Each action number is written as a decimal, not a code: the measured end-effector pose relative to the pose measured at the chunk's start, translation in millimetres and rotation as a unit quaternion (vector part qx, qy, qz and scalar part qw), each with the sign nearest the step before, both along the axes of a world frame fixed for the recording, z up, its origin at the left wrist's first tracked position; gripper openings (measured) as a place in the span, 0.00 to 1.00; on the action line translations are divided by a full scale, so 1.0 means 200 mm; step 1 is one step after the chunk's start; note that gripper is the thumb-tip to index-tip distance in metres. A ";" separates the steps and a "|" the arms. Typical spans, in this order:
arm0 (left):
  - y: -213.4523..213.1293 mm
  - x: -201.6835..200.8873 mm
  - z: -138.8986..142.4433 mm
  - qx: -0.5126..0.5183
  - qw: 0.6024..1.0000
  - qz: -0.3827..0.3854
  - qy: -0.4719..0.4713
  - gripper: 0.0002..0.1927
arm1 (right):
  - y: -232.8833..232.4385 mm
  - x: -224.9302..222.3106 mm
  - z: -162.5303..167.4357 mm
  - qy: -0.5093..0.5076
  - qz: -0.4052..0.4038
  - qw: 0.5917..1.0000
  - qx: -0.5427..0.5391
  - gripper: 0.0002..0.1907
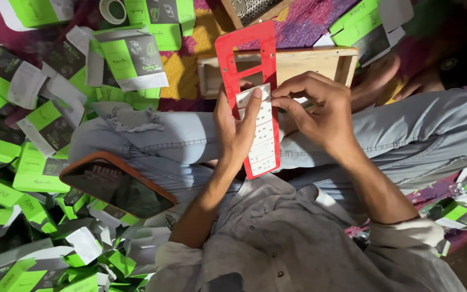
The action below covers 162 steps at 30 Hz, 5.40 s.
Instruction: The person sits on the floor and assembles a red electrical socket strip by hand. They insert white socket modules into the red frame and secure them with small metal screws from a nearby wooden box. The person repeatedly picks up screws, aligns them with the socket holes, and tightens them to hold the modules in place.
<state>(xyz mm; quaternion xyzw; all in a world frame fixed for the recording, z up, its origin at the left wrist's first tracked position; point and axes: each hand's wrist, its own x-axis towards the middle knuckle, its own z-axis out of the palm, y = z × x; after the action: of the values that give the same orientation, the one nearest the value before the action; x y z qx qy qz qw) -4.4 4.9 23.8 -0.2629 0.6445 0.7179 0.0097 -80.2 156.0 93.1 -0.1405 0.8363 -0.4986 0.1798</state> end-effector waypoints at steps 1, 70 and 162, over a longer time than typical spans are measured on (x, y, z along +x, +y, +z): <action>0.00 0.00 0.01 -0.010 1.000 -0.001 0.003 0.15 | -0.01 0.01 0.00 0.013 -0.007 1.000 0.007 0.08; 0.16 0.10 -0.09 -0.136 0.987 0.026 0.078 0.24 | 0.03 0.10 -0.19 -0.327 -0.104 0.912 -0.227 0.14; -0.13 0.00 0.02 0.354 0.933 0.017 -0.056 0.20 | 0.00 -0.03 -0.04 0.201 0.182 0.962 -0.029 0.17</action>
<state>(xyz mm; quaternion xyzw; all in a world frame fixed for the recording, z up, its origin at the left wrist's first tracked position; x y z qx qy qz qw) -3.8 -20.3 28.5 -0.2931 0.3421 0.8838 0.1260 -85.3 156.0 85.3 -0.3930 0.8007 -0.4429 0.0914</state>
